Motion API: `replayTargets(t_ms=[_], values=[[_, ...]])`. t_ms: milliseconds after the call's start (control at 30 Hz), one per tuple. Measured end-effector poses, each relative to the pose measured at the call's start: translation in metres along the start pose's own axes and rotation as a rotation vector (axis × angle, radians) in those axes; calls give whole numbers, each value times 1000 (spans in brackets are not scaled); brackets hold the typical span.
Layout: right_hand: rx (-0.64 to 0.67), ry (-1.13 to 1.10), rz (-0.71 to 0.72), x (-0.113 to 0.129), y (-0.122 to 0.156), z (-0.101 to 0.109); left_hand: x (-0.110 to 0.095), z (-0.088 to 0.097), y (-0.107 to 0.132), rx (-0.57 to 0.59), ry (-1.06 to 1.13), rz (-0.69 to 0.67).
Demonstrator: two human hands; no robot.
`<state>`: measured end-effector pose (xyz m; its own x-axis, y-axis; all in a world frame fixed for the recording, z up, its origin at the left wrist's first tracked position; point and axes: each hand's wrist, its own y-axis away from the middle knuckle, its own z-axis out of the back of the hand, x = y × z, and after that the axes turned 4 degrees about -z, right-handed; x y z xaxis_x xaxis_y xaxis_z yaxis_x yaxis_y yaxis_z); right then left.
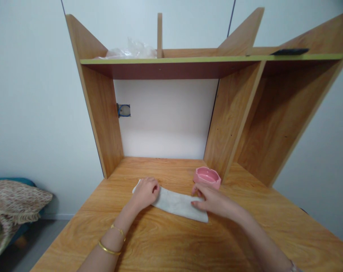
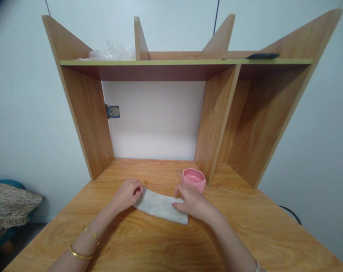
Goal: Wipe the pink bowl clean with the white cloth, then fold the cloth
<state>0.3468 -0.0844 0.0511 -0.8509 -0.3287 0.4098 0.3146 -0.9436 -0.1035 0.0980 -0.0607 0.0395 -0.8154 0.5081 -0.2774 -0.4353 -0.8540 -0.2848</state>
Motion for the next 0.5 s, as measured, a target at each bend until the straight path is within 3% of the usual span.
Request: replayTargets(t_ms=[133,233,400,500], values=[[90,200,70,33,12,-13,-7,-1,4,63,89,8],[70,338,87,49,11,-26,-9,-3,7,101,107,-73],[-39,439,107,52,-2,-38,-9,-4,13,198,70,-155],[-102,396,55,51,-7,-38,-13,-6,12,150,21,-117]])
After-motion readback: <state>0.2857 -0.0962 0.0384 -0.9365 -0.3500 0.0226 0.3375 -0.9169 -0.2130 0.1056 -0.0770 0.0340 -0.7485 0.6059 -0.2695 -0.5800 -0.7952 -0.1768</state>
